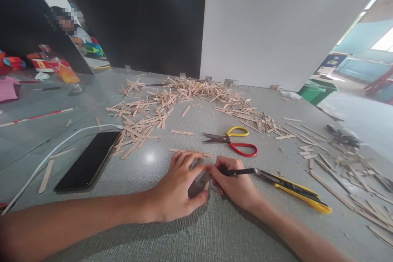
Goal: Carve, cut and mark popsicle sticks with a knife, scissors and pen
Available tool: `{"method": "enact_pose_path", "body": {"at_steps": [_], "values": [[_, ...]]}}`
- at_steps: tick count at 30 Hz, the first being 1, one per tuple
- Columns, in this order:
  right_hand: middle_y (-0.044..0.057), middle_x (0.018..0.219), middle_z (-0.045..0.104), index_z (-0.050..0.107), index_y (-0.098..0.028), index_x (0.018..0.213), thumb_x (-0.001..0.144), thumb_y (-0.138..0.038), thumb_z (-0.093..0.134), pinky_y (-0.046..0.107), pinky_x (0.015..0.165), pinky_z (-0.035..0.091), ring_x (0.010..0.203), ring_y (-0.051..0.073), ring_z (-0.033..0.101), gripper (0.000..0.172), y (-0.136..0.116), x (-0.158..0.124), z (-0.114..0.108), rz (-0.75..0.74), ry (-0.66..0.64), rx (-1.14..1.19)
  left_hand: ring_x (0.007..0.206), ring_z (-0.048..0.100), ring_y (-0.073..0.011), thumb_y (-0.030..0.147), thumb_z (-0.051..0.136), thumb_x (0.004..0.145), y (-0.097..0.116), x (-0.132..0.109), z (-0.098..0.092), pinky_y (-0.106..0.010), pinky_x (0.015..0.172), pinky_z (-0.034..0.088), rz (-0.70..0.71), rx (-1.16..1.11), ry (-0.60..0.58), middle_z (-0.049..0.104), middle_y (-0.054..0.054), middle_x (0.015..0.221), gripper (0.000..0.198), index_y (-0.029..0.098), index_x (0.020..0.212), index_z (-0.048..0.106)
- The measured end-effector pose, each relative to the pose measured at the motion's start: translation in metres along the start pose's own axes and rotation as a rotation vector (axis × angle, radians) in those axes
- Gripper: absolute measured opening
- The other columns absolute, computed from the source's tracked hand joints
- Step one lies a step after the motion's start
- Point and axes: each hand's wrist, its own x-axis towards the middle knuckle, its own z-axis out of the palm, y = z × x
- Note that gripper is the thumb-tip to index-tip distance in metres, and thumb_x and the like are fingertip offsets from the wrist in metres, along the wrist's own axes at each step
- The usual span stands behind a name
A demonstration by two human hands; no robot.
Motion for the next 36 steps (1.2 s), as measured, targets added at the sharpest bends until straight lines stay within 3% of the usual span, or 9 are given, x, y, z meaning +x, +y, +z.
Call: {"method": "enact_pose_path", "body": {"at_steps": [13,18,24,31,36], "values": [[-0.006,0.045,0.051,0.052,-0.021,0.063,0.098,-0.044,0.059,0.021,0.039,0.032,0.036,0.009,0.044,0.042,-0.0014,0.0003,0.0027,0.009,0.001,-0.002,0.133,0.044,-0.0347,0.041,0.073,0.083,-0.0024,-0.0016,0.0030,-0.057,0.117,0.029,0.004,-0.014,0.032,0.056,-0.013,0.136,0.046,0.022,0.124,0.062],[-0.006,0.044,0.050,0.051,-0.022,0.063,0.096,-0.048,0.064,0.021,0.039,0.031,0.035,0.009,0.042,0.043,0.0005,0.0023,0.0048,0.037,-0.005,0.001,0.134,0.045,-0.0334,0.035,0.063,0.093,-0.0015,-0.0032,0.0028,-0.059,0.119,0.028,-0.012,0.001,0.039,0.056,-0.011,0.138,0.042,0.023,0.133,0.057],[-0.005,0.045,0.050,0.051,-0.022,0.064,0.091,-0.061,0.063,0.022,0.037,0.029,0.035,0.010,0.041,0.050,0.0024,0.0022,0.0061,0.042,0.012,0.009,0.130,0.049,-0.0303,0.028,0.055,0.099,0.0010,-0.0057,0.0025,-0.057,0.119,0.029,-0.041,0.005,0.058,0.060,-0.008,0.135,0.030,0.023,0.129,0.057],[-0.004,0.042,0.049,0.053,-0.021,0.063,0.096,-0.065,0.053,0.023,0.039,0.032,0.037,0.010,0.040,0.055,0.0069,0.0005,0.0058,0.014,0.023,-0.034,0.132,0.048,-0.0323,0.035,0.059,0.095,-0.0003,-0.0083,0.0027,-0.057,0.120,0.030,-0.058,-0.020,0.069,0.057,-0.013,0.139,0.047,0.020,0.138,0.051],[-0.005,0.041,0.049,0.052,-0.022,0.062,0.094,-0.061,0.059,0.022,0.035,0.029,0.033,0.010,0.039,0.051,0.0023,-0.0002,0.0053,0.058,0.025,-0.007,0.135,0.043,-0.0379,0.055,0.070,0.085,-0.0013,-0.0075,0.0040,-0.062,0.117,0.029,-0.039,0.007,0.044,0.054,-0.014,0.139,0.056,0.024,0.130,0.060]]}}
